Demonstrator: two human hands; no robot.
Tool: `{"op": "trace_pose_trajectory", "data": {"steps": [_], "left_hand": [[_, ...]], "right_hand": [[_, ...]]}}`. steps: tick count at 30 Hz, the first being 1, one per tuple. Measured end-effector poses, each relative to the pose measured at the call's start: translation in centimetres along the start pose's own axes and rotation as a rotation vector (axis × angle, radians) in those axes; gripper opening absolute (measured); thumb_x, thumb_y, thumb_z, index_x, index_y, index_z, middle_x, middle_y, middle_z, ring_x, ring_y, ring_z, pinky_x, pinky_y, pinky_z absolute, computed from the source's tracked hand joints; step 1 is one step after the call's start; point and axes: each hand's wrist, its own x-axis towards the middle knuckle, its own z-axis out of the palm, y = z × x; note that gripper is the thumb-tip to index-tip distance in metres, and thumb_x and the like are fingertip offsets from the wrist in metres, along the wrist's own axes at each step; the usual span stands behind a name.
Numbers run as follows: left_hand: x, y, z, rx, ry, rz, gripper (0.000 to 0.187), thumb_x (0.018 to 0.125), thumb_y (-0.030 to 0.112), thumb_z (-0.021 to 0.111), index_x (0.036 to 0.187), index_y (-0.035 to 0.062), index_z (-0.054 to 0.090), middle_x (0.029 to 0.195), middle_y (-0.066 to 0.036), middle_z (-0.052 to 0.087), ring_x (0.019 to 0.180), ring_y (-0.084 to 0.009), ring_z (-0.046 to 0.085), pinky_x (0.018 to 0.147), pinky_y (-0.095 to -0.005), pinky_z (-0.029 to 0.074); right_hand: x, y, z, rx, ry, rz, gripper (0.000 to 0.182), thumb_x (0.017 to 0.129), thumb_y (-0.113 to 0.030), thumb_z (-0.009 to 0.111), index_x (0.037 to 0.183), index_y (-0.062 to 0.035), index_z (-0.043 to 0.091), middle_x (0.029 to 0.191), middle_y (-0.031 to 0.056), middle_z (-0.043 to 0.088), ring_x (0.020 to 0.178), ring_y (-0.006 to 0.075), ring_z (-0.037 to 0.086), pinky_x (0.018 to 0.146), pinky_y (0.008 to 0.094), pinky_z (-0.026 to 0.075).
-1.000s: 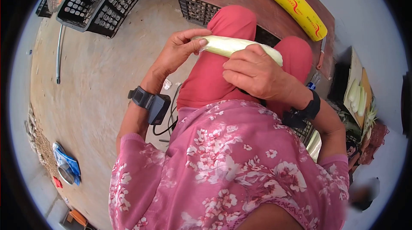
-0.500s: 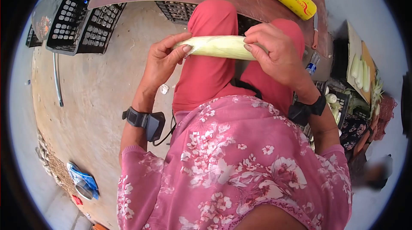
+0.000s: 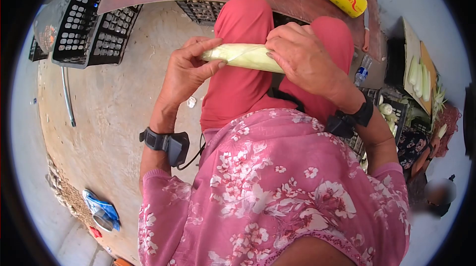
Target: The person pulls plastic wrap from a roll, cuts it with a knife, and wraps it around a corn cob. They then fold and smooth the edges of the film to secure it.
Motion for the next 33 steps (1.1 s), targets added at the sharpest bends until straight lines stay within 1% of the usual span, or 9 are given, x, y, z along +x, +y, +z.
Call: {"op": "trace_pose_trajectory", "data": {"steps": [3,7,10,16,19,22,25,28,33], "left_hand": [[0.0,0.3,0.2,0.012,0.000,-0.001,0.045,0.085,-0.005,0.072,0.129,0.0013,0.063,0.117,-0.005,0.055,0.100,-0.0111,0.058,0.082,-0.0221,0.052],[0.1,0.7,0.3,0.057,-0.004,-0.006,0.047,0.085,-0.006,0.070,0.130,0.0011,0.061,0.117,-0.005,0.055,0.100,-0.0115,0.058,0.081,-0.0221,0.053],[0.1,0.6,0.3,0.077,-0.005,0.003,0.047,0.085,-0.005,0.071,0.130,0.0011,0.061,0.116,-0.005,0.055,0.100,-0.0116,0.059,0.081,-0.0220,0.053],[0.2,0.7,0.1,0.102,-0.022,0.019,0.046,0.085,-0.003,0.071,0.130,0.0010,0.062,0.116,-0.005,0.055,0.099,-0.0116,0.059,0.081,-0.0220,0.053],[0.2,0.8,0.1,0.094,-0.024,0.016,0.046,0.085,-0.001,0.072,0.130,0.0005,0.061,0.116,-0.005,0.056,0.101,-0.0116,0.059,0.083,-0.0224,0.053],[0.1,0.7,0.0,0.069,-0.020,-0.007,0.046,0.085,0.004,0.075,0.129,0.0002,0.062,0.115,-0.004,0.057,0.103,-0.0114,0.058,0.086,-0.0229,0.052],[0.1,0.5,-0.1,0.060,-0.022,-0.019,0.046,0.085,0.004,0.075,0.129,0.0003,0.062,0.115,-0.004,0.057,0.102,-0.0113,0.059,0.087,-0.0228,0.051],[0.2,0.5,-0.2,0.058,-0.030,-0.030,0.046,0.085,0.003,0.075,0.129,0.0004,0.062,0.115,-0.003,0.058,0.102,-0.0113,0.059,0.087,-0.0232,0.051],[0.3,0.4,-0.4,0.067,-0.038,-0.017,0.046,0.085,0.001,0.074,0.129,0.0005,0.062,0.113,-0.004,0.059,0.102,-0.0117,0.059,0.087,-0.0239,0.051]], "right_hand": [[0.4,0.0,0.2,-0.031,0.011,-0.027,0.007,0.084,-0.008,0.061,0.089,-0.0068,0.066,0.092,0.0026,0.056,0.089,0.0208,0.054,0.077,0.0360,0.038],[1.3,0.3,0.3,-0.087,-0.004,-0.072,0.008,0.082,-0.009,0.060,0.088,-0.0079,0.066,0.091,0.0027,0.056,0.089,0.0200,0.054,0.077,0.0355,0.038],[2.1,0.4,-0.2,-0.049,-0.084,-0.101,0.015,0.086,-0.007,0.059,0.099,-0.0049,0.065,0.100,0.0049,0.059,0.093,0.0225,0.055,0.078,0.0360,0.038],[3.3,1.1,0.0,-0.125,-0.183,-0.230,0.016,0.086,-0.014,0.057,0.098,-0.0055,0.063,0.094,0.0050,0.056,0.091,0.0225,0.054,0.077,0.0359,0.039],[3.6,1.0,0.3,-0.203,-0.199,-0.248,0.016,0.085,-0.014,0.057,0.098,-0.0056,0.061,0.093,0.0057,0.056,0.091,0.0231,0.055,0.077,0.0360,0.039],[3.3,0.9,0.4,-0.196,-0.144,-0.218,0.010,0.083,-0.014,0.061,0.092,-0.0097,0.062,0.089,0.0036,0.058,0.088,0.0197,0.056,0.077,0.0354,0.041],[3.1,0.6,0.2,-0.178,-0.150,-0.183,0.010,0.083,-0.013,0.060,0.092,-0.0083,0.059,0.088,0.0050,0.058,0.084,0.0212,0.058,0.076,0.0356,0.042],[2.6,0.5,0.2,-0.138,-0.100,-0.170,0.009,0.083,-0.013,0.060,0.091,-0.0073,0.059,0.087,0.0060,0.058,0.083,0.0228,0.059,0.073,0.0361,0.043],[2.5,0.4,-0.1,-0.042,-0.063,-0.110,0.007,0.083,-0.009,0.060,0.090,-0.0062,0.058,0.087,0.0077,0.058,0.083,0.0259,0.060,0.073,0.0381,0.045]]}}
